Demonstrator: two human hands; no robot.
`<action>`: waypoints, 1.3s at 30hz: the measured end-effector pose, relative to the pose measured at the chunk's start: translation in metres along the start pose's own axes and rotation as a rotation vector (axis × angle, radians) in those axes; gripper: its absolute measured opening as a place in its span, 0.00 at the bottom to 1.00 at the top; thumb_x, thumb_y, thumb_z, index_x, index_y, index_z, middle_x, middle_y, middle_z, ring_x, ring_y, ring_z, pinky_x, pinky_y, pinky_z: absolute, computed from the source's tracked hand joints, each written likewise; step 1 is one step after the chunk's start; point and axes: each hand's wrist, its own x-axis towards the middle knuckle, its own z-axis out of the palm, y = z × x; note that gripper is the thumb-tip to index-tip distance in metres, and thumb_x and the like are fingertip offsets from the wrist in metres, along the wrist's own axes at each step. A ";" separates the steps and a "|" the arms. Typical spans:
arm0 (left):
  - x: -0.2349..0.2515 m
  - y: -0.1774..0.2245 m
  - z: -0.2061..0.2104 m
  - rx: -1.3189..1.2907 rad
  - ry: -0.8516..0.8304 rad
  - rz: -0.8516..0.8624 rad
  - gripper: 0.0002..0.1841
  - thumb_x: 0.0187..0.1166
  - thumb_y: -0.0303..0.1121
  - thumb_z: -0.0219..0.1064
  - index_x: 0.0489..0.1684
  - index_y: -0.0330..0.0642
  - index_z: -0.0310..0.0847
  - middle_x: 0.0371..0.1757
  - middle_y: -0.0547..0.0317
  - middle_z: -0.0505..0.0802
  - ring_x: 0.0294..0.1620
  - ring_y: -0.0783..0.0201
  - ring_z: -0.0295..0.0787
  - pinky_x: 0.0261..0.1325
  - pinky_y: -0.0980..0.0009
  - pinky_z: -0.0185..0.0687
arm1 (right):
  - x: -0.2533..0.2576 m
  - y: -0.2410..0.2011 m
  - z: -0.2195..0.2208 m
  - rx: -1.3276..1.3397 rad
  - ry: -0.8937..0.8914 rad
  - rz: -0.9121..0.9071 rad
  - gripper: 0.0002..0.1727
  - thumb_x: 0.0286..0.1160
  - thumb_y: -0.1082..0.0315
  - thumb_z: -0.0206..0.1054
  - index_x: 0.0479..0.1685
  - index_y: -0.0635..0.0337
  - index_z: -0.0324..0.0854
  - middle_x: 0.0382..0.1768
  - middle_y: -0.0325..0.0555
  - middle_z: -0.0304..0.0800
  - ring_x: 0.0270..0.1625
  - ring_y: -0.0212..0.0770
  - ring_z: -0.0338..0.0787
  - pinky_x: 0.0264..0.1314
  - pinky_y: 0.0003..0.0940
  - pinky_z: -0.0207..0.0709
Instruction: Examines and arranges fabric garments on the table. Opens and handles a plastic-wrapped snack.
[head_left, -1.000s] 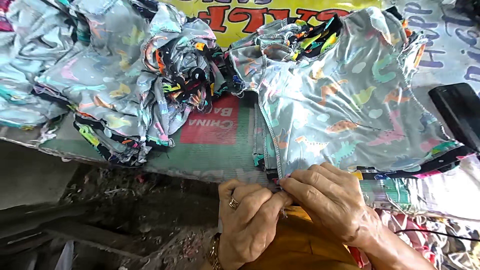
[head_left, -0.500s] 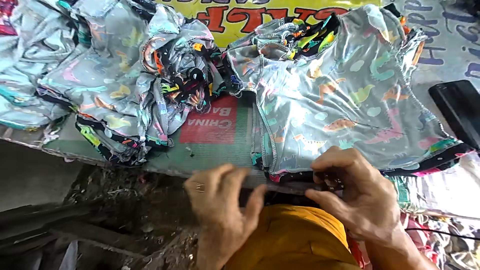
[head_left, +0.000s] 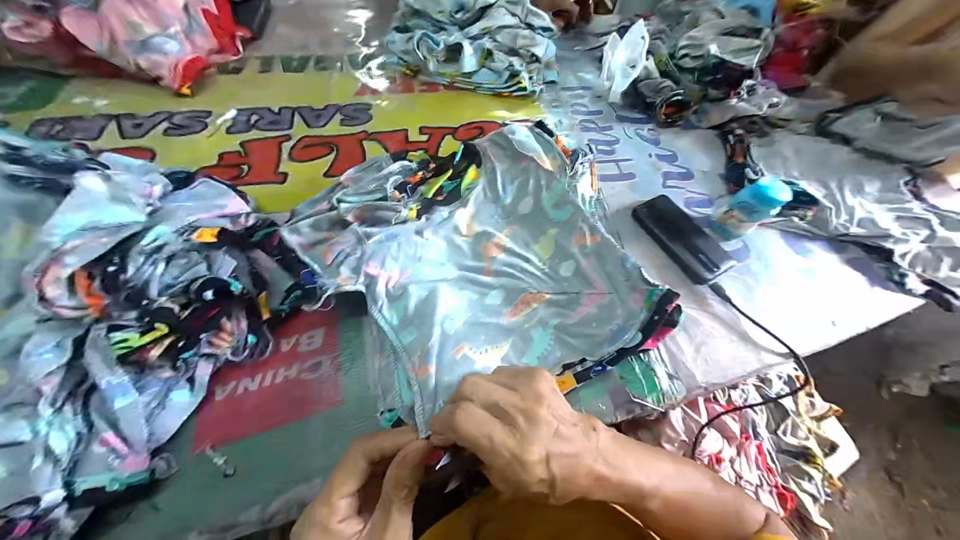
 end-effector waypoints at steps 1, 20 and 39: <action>0.001 0.000 0.002 -0.041 0.014 -0.023 0.05 0.85 0.35 0.66 0.43 0.56 0.89 0.38 0.81 0.93 0.37 0.82 0.90 0.42 0.84 0.88 | 0.001 0.000 0.000 0.027 0.014 0.021 0.06 0.79 0.72 0.64 0.37 0.60 0.86 0.30 0.47 0.89 0.30 0.41 0.89 0.27 0.34 0.78; 0.003 0.000 0.014 -0.447 0.114 -0.045 0.07 0.76 0.28 0.74 0.46 0.44 0.84 0.41 0.63 0.93 0.40 0.73 0.92 0.48 0.77 0.91 | -0.012 -0.003 -0.023 0.518 0.018 0.277 0.13 0.86 0.62 0.66 0.42 0.65 0.82 0.34 0.41 0.86 0.37 0.20 0.83 0.40 0.12 0.76; 0.040 0.006 -0.029 0.704 -0.174 0.305 0.13 0.89 0.38 0.57 0.47 0.46 0.89 0.43 0.63 0.93 0.47 0.70 0.87 0.51 0.72 0.79 | 0.013 -0.002 -0.022 0.031 -0.041 0.090 0.07 0.79 0.67 0.67 0.43 0.60 0.85 0.34 0.46 0.90 0.33 0.36 0.89 0.28 0.28 0.77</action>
